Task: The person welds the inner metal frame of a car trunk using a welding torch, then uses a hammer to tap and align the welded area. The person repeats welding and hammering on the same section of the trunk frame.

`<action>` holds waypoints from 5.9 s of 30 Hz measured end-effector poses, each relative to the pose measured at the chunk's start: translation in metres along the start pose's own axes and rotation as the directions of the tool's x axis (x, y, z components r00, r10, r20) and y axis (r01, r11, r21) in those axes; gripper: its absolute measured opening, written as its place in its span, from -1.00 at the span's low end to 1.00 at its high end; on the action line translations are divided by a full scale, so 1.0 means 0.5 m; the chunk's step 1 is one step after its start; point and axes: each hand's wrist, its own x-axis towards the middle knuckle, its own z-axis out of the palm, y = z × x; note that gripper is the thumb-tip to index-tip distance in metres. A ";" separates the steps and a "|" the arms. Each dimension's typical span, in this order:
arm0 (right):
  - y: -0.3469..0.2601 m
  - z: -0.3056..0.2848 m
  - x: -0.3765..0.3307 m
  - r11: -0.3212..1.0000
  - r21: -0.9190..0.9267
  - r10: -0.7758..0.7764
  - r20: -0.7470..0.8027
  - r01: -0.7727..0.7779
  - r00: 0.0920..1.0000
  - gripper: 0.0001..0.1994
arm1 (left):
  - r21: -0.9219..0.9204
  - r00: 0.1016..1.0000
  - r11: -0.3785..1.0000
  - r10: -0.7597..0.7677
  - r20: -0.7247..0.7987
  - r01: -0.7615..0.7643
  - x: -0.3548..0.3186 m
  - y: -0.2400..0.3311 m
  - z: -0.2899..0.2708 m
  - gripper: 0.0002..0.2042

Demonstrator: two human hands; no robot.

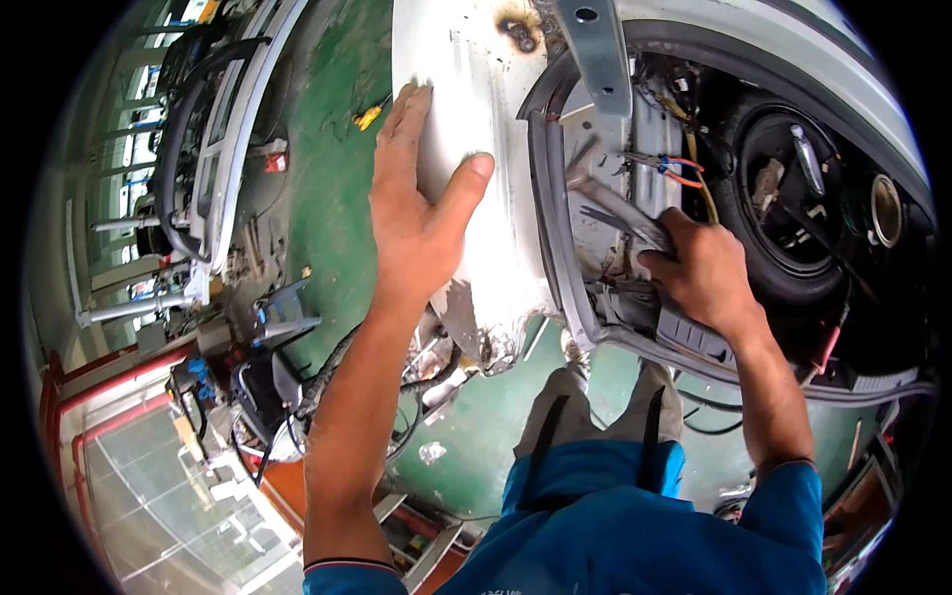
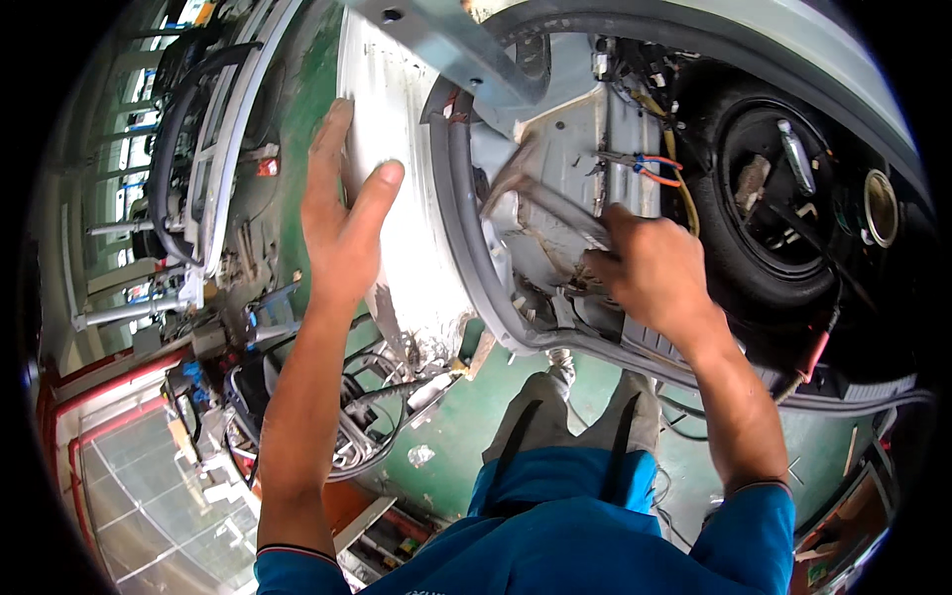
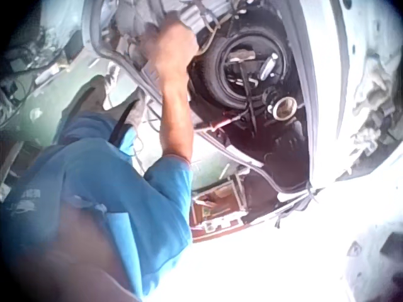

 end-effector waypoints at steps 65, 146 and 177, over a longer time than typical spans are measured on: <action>-0.161 0.294 -0.334 0.334 0.940 0.032 -0.080 0.065 0.996 -0.72 | -0.205 0.983 0.978 -0.005 0.181 0.042 -0.031 -0.003 0.000 -0.24; -0.230 0.298 -0.291 0.462 0.886 0.140 -0.125 0.047 0.982 -0.71 | -0.100 0.991 0.993 0.072 0.113 -0.060 -0.029 -0.026 -0.011 -0.21; -0.218 0.304 -0.290 0.437 0.894 0.078 -0.141 0.093 0.987 -0.66 | -0.195 0.992 0.981 0.014 0.128 0.011 -0.033 -0.017 -0.003 -0.23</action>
